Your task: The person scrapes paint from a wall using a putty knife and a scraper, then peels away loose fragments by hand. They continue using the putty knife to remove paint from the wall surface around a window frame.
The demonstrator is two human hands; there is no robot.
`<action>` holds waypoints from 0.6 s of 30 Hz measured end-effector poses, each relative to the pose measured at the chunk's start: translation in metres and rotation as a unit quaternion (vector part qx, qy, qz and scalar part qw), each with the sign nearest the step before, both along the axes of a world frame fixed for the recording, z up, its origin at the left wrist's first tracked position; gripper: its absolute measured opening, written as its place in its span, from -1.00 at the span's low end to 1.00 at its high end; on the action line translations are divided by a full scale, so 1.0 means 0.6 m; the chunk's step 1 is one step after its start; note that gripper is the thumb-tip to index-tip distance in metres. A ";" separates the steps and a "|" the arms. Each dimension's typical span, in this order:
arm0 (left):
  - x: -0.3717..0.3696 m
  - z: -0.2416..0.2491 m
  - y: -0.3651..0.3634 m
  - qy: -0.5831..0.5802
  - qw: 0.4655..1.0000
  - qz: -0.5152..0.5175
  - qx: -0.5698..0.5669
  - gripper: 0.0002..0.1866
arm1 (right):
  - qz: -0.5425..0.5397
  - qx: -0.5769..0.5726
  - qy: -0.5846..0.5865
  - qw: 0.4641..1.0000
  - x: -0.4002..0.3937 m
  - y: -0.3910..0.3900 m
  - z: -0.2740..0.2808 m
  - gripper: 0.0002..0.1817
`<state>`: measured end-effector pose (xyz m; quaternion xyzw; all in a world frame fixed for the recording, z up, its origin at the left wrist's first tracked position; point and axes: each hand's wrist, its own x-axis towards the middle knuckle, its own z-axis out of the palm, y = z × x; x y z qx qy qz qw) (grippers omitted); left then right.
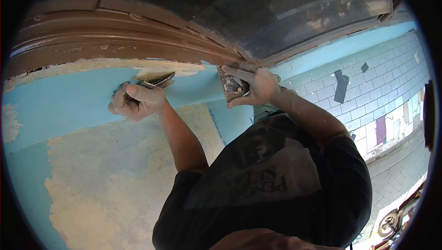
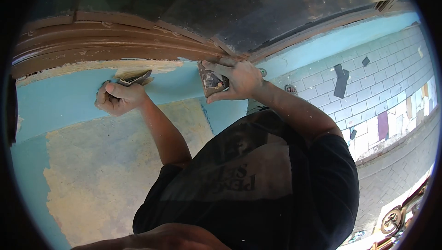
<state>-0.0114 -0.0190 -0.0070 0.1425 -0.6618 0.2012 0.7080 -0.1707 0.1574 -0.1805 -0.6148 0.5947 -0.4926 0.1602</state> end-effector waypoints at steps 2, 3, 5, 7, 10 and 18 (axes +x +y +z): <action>0.000 0.003 -0.002 0.001 1.000 0.001 -0.003 -0.57 | 0.000 -0.027 -0.016 1.000 0.011 -0.008 -0.023 0.22; -0.003 0.004 -0.001 0.005 1.000 -0.013 -0.002 -0.57 | 0.003 -0.053 -0.031 0.998 0.011 -0.012 -0.020 0.22; 0.000 0.002 0.003 0.009 1.000 -0.020 0.004 -0.58 | 0.007 -0.050 -0.037 0.998 0.011 -0.015 -0.015 0.22; 0.007 -0.002 -0.001 -0.001 1.000 -0.004 0.005 -0.58 | 0.009 -0.046 -0.046 0.998 0.010 -0.012 -0.010 0.22; 0.006 -0.002 -0.002 -0.003 1.000 -0.010 0.001 -0.58 | 0.014 -0.037 -0.041 0.998 0.005 -0.013 -0.014 0.23; 0.007 -0.005 0.000 -0.019 1.000 -0.018 -0.008 -0.60 | 0.018 -0.047 -0.038 0.998 0.007 -0.021 0.004 0.26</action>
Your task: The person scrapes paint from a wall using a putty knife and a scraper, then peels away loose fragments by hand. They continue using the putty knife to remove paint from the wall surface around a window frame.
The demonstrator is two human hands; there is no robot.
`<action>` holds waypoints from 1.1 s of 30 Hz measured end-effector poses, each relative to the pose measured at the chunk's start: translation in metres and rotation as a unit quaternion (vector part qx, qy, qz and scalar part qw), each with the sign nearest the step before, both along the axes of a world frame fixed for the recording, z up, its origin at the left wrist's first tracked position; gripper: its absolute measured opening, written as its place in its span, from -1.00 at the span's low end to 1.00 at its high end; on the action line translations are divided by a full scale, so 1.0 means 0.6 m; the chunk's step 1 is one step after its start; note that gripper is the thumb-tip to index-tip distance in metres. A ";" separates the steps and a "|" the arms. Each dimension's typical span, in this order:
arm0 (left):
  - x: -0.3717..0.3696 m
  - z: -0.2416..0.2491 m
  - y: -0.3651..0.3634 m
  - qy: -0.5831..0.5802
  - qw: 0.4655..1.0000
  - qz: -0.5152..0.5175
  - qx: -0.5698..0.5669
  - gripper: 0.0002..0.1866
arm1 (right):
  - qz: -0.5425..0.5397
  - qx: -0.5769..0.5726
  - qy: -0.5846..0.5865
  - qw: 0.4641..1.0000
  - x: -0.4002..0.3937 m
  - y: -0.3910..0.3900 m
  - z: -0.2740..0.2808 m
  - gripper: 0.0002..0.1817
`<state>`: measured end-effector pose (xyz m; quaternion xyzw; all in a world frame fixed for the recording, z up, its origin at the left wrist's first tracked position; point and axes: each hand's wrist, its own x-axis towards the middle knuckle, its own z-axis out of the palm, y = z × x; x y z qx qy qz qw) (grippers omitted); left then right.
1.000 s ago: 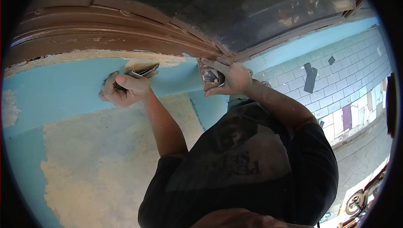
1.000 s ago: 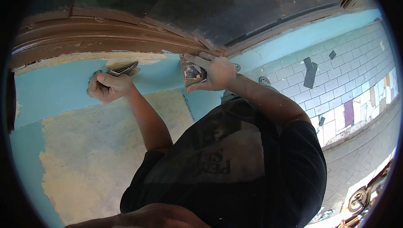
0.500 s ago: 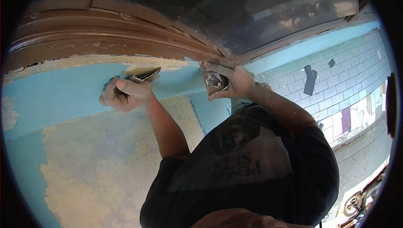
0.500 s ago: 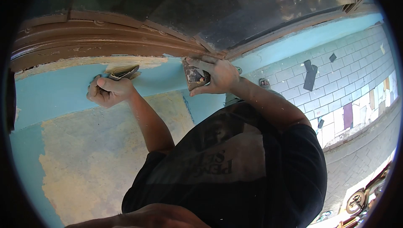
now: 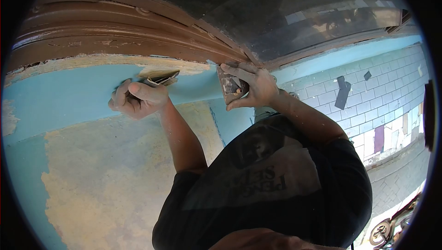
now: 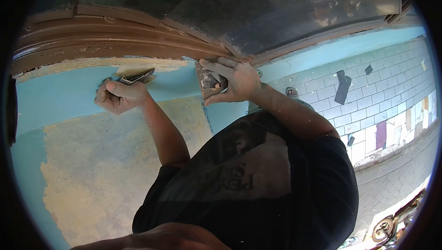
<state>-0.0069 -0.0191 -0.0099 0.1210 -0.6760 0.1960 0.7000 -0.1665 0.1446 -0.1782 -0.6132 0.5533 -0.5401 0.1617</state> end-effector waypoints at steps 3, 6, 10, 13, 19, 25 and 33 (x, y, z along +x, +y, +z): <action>-0.001 0.002 -0.002 0.013 0.999 -0.022 0.025 -0.60 | -0.008 -0.027 -0.002 1.000 -0.001 -0.001 -0.020 0.26; -0.002 0.001 -0.003 0.008 1.000 -0.007 0.017 -0.60 | -0.008 -0.010 -0.009 1.000 0.002 0.001 -0.009 0.25; -0.001 0.001 -0.005 0.016 1.000 0.003 0.015 -0.60 | -0.013 -0.022 0.000 1.000 -0.001 0.001 -0.012 0.24; -0.008 0.001 0.001 0.027 0.999 -0.015 0.026 -0.60 | -0.012 -0.034 0.002 0.999 -0.005 -0.003 -0.022 0.23; 0.007 0.006 -0.007 0.001 0.999 0.031 -0.018 -0.57 | -0.006 0.028 0.002 1.000 -0.002 0.010 -0.014 0.21; -0.002 0.008 0.000 0.005 1.000 0.026 -0.011 -0.56 | 0.006 -0.030 -0.030 0.999 0.001 0.001 -0.008 0.23; 0.000 0.005 -0.002 0.006 1.000 0.011 0.001 -0.58 | -0.009 -0.031 0.007 0.999 -0.006 0.000 0.012 0.24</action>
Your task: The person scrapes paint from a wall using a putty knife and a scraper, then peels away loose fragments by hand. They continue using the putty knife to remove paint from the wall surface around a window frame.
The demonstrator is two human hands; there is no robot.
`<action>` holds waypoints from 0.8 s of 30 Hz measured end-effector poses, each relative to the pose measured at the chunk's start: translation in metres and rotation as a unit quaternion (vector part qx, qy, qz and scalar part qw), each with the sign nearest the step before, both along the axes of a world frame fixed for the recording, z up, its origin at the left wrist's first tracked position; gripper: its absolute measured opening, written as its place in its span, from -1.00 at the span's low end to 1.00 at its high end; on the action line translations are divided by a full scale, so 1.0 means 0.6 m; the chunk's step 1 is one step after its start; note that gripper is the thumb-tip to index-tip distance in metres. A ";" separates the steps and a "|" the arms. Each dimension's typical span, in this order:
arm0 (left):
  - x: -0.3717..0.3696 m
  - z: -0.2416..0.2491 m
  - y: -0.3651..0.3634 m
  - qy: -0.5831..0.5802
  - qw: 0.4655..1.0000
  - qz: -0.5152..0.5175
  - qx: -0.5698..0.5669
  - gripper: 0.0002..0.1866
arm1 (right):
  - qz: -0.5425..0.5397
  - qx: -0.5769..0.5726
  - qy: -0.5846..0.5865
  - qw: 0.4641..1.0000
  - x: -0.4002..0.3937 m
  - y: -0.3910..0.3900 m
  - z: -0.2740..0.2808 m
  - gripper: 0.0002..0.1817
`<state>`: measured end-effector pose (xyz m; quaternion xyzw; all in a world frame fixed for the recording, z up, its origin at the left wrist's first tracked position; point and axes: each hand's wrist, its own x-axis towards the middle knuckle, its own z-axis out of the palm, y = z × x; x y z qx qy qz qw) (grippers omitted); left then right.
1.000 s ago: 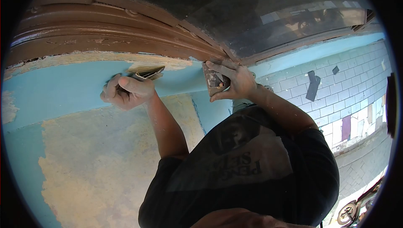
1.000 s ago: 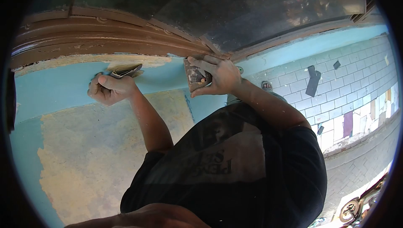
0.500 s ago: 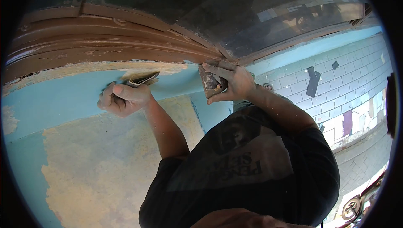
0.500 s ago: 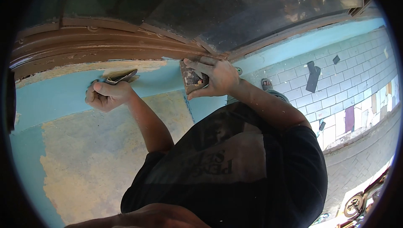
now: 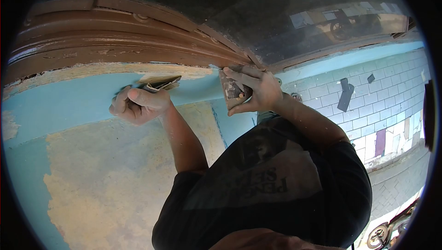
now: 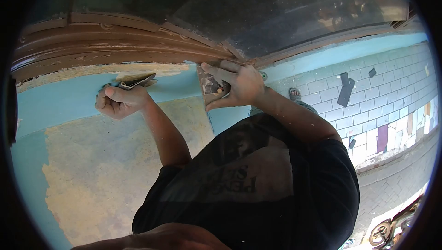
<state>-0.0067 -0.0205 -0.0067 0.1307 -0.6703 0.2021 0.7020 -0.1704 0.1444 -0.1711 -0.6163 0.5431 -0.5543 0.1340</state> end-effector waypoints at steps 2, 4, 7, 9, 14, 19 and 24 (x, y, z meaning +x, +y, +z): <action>-0.001 -0.006 0.003 -0.003 1.000 -0.005 0.014 -0.59 | -0.002 0.003 -0.002 1.000 0.003 -0.003 0.000 0.24; -0.007 0.000 0.002 0.006 1.000 -0.009 0.012 -0.59 | -0.009 -0.004 -0.002 1.000 0.000 -0.007 -0.007 0.25; 0.000 0.001 -0.002 -0.001 1.000 -0.025 -0.002 -0.61 | -0.017 -0.024 0.015 0.999 -0.004 -0.008 -0.021 0.18; -0.004 0.001 -0.002 0.007 1.000 -0.022 -0.001 -0.61 | -0.033 -0.027 0.014 0.999 -0.001 -0.005 -0.014 0.16; -0.008 0.006 0.001 0.005 1.000 -0.006 -0.002 -0.59 | -0.027 0.003 0.017 0.999 -0.002 0.003 -0.023 0.17; -0.010 0.001 0.004 0.019 1.000 -0.017 0.005 -0.60 | -0.023 0.002 0.012 1.000 -0.001 0.002 -0.010 0.18; -0.003 0.004 0.004 0.014 1.000 0.001 0.005 -0.58 | -0.012 -0.001 -0.006 1.000 -0.001 -0.002 -0.018 0.19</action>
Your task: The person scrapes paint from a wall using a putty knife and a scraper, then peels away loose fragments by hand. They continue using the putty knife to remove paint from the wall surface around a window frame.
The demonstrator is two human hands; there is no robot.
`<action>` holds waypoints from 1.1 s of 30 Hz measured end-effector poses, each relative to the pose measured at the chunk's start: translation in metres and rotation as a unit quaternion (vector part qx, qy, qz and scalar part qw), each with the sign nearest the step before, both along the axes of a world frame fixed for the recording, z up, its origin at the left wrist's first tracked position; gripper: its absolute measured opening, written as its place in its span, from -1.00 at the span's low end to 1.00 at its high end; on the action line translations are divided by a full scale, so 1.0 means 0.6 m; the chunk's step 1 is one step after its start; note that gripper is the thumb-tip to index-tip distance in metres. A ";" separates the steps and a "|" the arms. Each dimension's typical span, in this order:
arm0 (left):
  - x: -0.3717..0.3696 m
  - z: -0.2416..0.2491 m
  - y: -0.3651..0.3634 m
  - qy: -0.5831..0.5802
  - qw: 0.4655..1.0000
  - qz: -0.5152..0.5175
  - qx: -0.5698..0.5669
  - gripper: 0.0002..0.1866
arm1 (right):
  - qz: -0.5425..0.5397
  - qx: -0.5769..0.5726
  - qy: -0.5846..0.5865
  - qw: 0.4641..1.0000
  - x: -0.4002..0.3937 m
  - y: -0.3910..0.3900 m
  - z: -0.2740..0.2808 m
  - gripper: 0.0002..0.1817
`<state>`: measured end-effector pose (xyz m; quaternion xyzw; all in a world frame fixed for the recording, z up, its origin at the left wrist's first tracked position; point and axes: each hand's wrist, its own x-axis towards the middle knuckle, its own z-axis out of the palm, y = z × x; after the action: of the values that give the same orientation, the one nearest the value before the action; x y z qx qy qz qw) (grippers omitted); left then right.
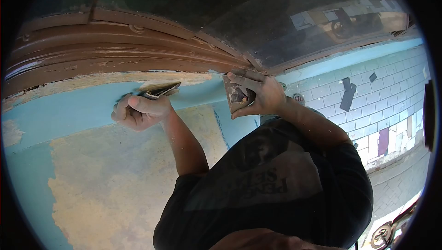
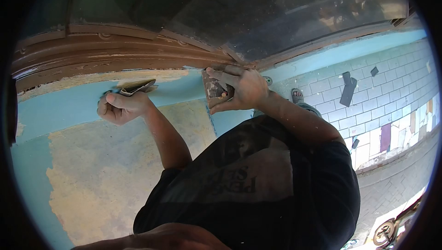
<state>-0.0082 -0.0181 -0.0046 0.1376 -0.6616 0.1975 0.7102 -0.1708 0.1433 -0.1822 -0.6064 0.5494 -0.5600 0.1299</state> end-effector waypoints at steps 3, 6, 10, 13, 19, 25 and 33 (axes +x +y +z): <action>-0.002 0.000 -0.003 0.002 1.000 -0.005 0.001 -0.59 | -0.002 0.003 0.004 1.000 -0.003 -0.001 0.012 0.19; 0.000 -0.003 -0.001 0.002 1.000 -0.009 -0.001 -0.60 | -0.012 -0.018 0.008 1.000 -0.005 0.002 0.013 0.18; -0.007 -0.002 0.005 -0.005 1.000 -0.016 0.019 -0.59 | 0.042 0.062 0.008 0.997 -0.014 0.008 0.029 0.20; -0.013 -0.003 0.004 0.007 1.000 -0.011 0.017 -0.59 | 0.027 0.063 0.013 0.998 -0.013 0.012 0.028 0.20; -0.006 -0.002 -0.002 0.005 1.000 -0.011 -0.006 -0.63 | -0.009 -0.044 0.020 0.999 -0.006 -0.005 0.026 0.21; -0.014 -0.005 0.004 0.016 0.999 -0.024 0.032 -0.60 | 0.005 -0.032 0.012 0.999 -0.009 -0.009 0.021 0.18; -0.007 -0.007 -0.001 0.026 0.999 -0.022 0.039 -0.60 | -0.012 -0.033 0.028 0.999 -0.006 -0.006 0.015 0.18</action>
<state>-0.0123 -0.0187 -0.0089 0.1552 -0.6532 0.1523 0.7253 -0.1747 0.1395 -0.1730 -0.6188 0.5414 -0.5625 0.0875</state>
